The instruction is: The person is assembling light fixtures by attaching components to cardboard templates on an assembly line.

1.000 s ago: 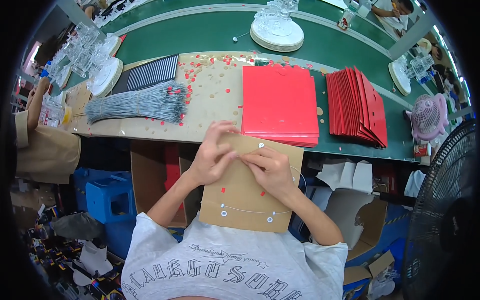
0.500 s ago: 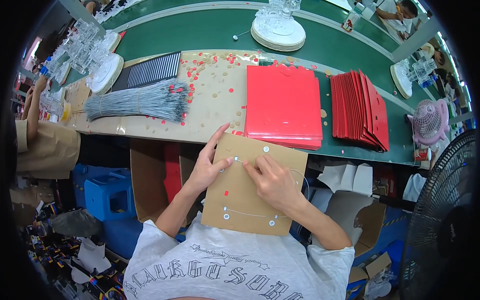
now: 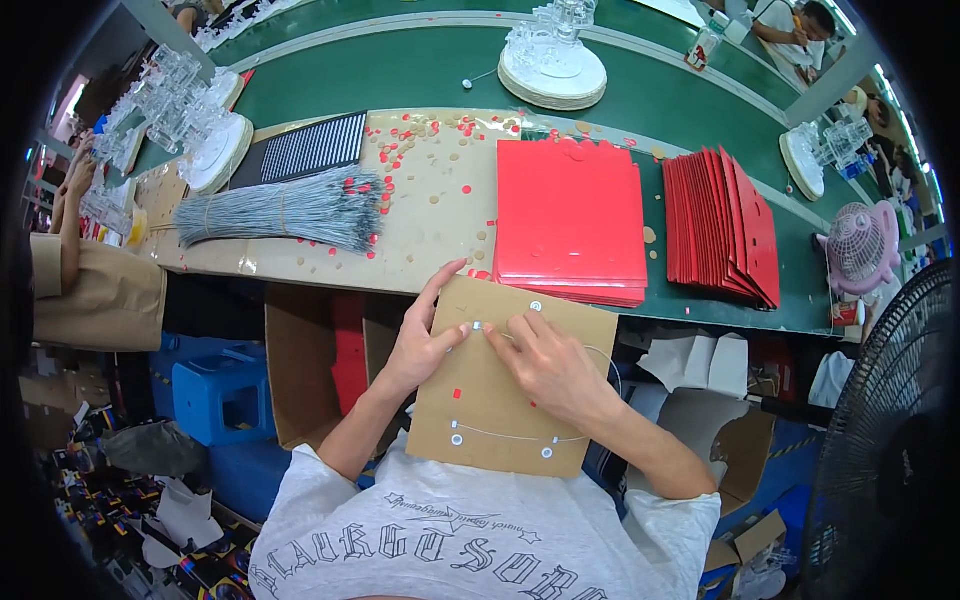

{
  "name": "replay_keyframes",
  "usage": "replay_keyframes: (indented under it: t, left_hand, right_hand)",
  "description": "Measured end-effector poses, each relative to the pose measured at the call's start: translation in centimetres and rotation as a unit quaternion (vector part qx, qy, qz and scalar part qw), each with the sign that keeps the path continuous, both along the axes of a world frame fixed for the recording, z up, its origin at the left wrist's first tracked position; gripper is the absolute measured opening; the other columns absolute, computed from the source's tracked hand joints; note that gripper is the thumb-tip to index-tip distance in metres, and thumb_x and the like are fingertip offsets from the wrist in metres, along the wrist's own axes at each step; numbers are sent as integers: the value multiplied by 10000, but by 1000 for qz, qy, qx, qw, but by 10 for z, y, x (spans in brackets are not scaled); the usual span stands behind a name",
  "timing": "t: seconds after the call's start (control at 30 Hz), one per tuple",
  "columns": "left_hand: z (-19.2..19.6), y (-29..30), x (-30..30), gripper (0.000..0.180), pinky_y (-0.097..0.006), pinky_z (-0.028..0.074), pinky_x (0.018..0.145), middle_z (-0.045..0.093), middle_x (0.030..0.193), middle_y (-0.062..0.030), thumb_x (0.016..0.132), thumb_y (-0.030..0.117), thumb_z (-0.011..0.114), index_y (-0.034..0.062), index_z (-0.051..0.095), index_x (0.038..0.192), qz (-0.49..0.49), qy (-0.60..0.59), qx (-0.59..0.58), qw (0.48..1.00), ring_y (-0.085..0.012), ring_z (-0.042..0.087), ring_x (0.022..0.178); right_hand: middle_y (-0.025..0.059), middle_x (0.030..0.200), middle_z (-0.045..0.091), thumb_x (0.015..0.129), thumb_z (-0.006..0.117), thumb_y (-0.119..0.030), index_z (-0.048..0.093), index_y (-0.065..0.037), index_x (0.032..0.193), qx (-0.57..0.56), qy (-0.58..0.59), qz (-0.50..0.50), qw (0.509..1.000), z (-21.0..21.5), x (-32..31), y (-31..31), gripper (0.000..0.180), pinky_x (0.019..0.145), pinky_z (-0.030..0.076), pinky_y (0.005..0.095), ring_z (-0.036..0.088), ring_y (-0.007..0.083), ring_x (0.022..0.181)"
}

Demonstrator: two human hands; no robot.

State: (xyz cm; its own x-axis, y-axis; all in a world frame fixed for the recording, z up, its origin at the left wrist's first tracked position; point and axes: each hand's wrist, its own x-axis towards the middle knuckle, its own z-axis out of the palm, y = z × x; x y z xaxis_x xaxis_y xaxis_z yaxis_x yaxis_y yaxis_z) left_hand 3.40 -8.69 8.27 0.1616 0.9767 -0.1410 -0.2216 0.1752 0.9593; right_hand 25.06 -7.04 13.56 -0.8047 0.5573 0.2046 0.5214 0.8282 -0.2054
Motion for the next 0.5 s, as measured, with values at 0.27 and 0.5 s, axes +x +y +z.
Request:
replay_keyframes:
  t: [0.27,0.5]
  left_hand:
    - [-1,-3,-1,816,-328,438,1080,444,1523,-158,873,-83,552,114,274,1614,11,0,1,1000,-188,560,1276]
    - [0,0,1,859,-323,437,1077,449,1518,-154,855,-80,554,116,240,1630,2,21,19,1000,-176,569,1247]
  right_hand:
    - [84,894,539,753,667,-70,662,101,1162,63,41,26,997,-20,6,4,444,694,532,300,597,205,826]
    - [79,869,556,747,679,-62,682,81,1113,105,11,56,993,-17,-2,14,393,685,525,298,604,197,799]
